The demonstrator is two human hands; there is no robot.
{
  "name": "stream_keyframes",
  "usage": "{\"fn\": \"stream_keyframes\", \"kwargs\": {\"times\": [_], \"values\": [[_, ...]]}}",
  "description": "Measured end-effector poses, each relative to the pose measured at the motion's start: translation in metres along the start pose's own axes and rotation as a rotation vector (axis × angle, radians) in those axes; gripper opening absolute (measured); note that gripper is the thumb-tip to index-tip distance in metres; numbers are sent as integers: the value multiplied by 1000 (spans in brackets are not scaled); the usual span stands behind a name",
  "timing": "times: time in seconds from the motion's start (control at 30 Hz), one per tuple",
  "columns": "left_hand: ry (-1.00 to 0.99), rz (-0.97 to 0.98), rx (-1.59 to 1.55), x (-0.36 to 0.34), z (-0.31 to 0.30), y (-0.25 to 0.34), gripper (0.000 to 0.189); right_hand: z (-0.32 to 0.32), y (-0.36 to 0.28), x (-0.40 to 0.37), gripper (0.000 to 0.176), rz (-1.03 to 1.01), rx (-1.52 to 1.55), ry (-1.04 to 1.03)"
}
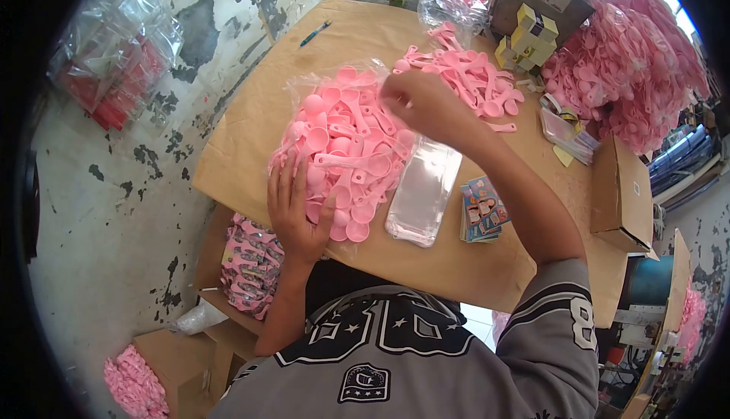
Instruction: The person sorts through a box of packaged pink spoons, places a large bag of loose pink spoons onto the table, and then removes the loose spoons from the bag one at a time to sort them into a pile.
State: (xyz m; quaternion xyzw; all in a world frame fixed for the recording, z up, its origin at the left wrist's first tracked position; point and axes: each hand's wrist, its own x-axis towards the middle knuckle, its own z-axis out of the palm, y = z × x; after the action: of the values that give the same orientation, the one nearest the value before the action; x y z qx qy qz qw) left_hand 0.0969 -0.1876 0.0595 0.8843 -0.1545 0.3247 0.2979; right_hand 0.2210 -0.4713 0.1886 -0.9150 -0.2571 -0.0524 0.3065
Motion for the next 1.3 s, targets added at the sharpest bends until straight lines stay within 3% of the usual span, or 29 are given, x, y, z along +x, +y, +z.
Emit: {"fn": "stream_keyframes", "kwargs": {"times": [0.1,0.3,0.4,0.5,0.6,0.7,0.83,1.03,1.17,1.3], "values": [[6,-7,-15,-1,-1,0,78,17,-21,8,31,40,23,-260],[-10,-50,-41,-4,-1,1,86,35,-35,10,44,5,-66,-366],[-97,-67,63,-7,1,-1,91,33,-43,9,46,41,118,-404],[-159,-80,145,-7,0,1,95,45,-42,1,46,-28,225,-308],[-177,-78,179,-8,1,1,96,59,-37,-3,43,-93,-18,-149],[-153,-76,133,-7,2,0,97,40,-40,13,41,75,129,-373],[-144,-75,113,-8,0,-1,96,35,-39,15,38,70,183,-392],[-122,-78,98,-9,3,-2,92,11,-28,20,34,228,391,-369],[-114,-68,99,-9,4,-3,91,4,-10,19,36,289,702,-342],[-107,-71,108,-9,6,-3,89,5,-14,12,36,284,710,-193]]}}
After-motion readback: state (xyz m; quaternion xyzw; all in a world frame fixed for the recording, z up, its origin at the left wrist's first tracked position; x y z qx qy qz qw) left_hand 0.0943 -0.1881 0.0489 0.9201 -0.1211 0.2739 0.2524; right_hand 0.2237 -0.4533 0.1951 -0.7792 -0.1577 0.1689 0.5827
